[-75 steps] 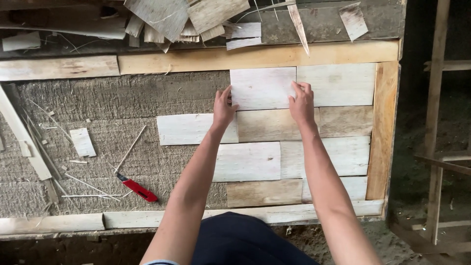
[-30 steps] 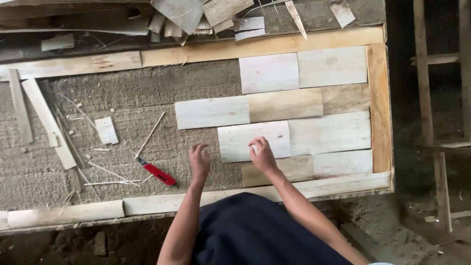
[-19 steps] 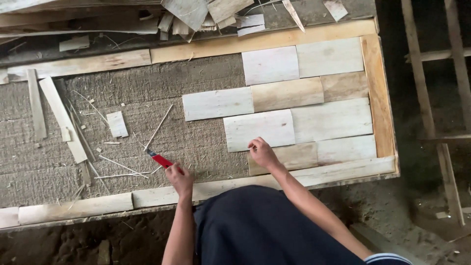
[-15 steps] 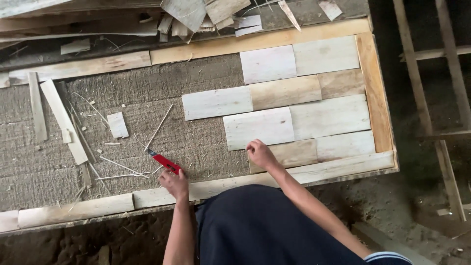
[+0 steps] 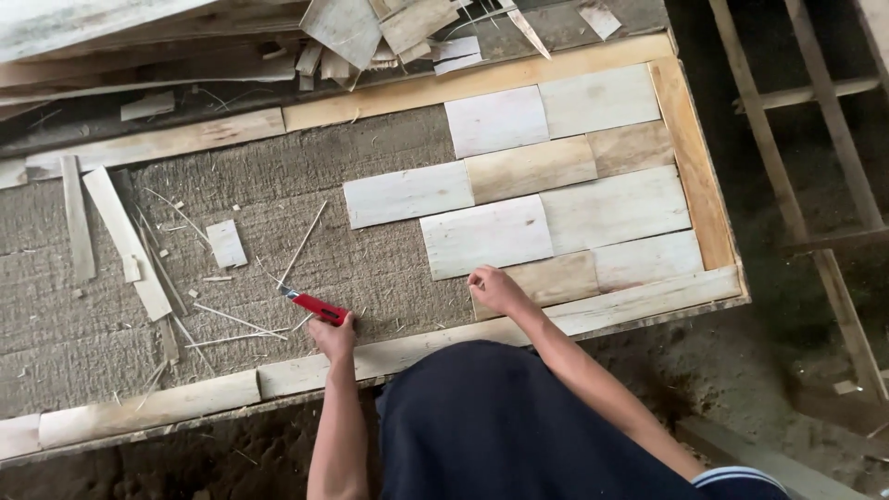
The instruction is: The person uses a red utility knife to cut thin wooden planks on a workbench. They repeatedly score the wood, snap off excess pieces, and place the cut planks into a wooden frame on the right side of the bench.
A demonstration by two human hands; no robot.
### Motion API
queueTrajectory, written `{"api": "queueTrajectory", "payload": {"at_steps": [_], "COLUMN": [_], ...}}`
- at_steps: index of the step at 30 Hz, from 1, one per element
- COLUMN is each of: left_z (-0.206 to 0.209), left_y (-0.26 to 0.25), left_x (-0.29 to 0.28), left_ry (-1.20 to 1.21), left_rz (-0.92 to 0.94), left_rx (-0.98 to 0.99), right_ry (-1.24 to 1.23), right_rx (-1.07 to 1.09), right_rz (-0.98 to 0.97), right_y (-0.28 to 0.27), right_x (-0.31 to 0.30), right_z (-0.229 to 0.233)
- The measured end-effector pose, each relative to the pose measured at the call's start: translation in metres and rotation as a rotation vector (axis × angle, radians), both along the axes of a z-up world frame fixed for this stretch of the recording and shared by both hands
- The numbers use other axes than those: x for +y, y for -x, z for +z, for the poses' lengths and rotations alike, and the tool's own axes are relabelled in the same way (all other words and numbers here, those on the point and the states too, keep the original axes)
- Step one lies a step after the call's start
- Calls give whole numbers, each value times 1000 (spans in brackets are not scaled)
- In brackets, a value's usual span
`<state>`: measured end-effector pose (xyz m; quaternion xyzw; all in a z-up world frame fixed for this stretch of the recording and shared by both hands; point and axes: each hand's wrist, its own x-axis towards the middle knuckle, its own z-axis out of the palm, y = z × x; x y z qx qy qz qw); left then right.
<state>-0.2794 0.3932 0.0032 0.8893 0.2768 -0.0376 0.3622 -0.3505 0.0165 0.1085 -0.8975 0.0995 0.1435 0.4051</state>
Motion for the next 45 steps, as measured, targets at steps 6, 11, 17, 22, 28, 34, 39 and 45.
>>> {"api": "queueTrajectory", "payload": {"at_steps": [6,11,17,22,28,34,39,45], "left_z": [-5,-7,-16,-19,-22,-19,-11,0], "left_y": [-5,-3,-5,-6,-6,-6,-2,1], "left_x": [5,7,10,12,13,11,5,0], "left_ry": [-4,3,-31,-20,-25,-15,-61,-66], "left_rz": [-24,-34,-39,-30,-32,-25,-41,-68], "left_rx": [82,71,85,95,90,101,107,89], "right_ry": [19,23,41,42,34,39,39,29], "right_rx": [93,140,170,179,186,189,208,209], "right_rz": [13,37,48,56,59,63,64,57], "right_y": [8,8,7,7,9,8,9,9], "right_x": [1,-1,-3,-4,-5,-9,-10,-13], "right_z": [-8,-27,-30,-26,-20,-33,-28,-39]}}
